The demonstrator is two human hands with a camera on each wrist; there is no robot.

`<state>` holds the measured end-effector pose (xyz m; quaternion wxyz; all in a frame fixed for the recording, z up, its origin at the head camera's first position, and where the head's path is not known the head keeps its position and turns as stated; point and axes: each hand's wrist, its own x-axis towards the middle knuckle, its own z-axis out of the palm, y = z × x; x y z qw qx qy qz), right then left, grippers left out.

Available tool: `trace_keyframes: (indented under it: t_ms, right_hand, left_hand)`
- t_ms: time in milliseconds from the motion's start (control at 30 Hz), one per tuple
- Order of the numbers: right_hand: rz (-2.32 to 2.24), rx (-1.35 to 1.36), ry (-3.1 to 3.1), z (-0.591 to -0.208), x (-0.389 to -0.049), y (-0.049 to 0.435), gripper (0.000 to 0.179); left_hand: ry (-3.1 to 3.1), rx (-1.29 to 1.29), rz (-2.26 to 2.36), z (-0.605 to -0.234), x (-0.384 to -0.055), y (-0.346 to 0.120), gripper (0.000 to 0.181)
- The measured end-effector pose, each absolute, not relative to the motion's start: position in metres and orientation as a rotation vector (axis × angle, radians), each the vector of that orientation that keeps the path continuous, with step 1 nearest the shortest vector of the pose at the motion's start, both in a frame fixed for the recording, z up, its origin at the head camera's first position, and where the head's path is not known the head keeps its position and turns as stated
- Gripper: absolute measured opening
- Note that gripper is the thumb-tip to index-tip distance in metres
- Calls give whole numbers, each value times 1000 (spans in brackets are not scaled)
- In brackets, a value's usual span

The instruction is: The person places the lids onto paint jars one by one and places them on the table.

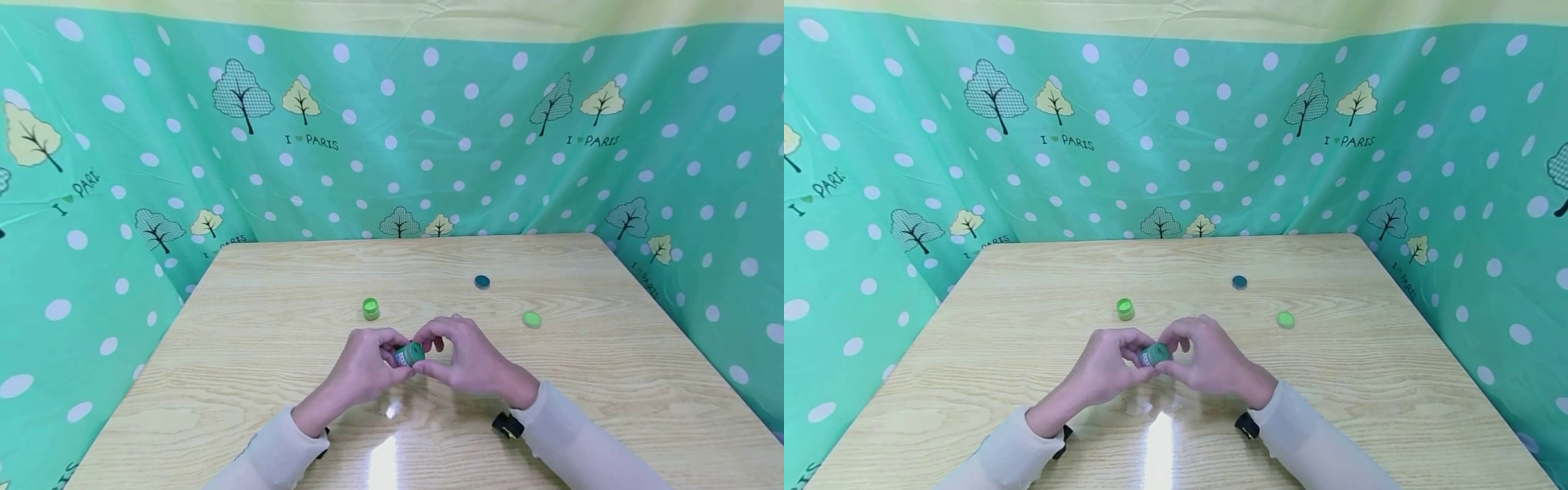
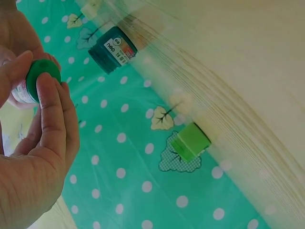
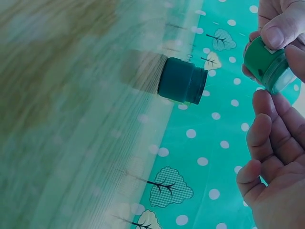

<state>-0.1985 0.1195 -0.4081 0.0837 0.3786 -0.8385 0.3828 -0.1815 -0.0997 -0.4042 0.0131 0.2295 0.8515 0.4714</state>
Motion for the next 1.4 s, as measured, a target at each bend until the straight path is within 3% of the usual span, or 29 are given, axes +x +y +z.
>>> trace_keyframes:
  t_ms: [1400]
  right_hand:
    - [1053,1067,-2491,-410,-201,118,25]
  left_hand:
    - [2719,806,1474,-406,-184,-102,23]
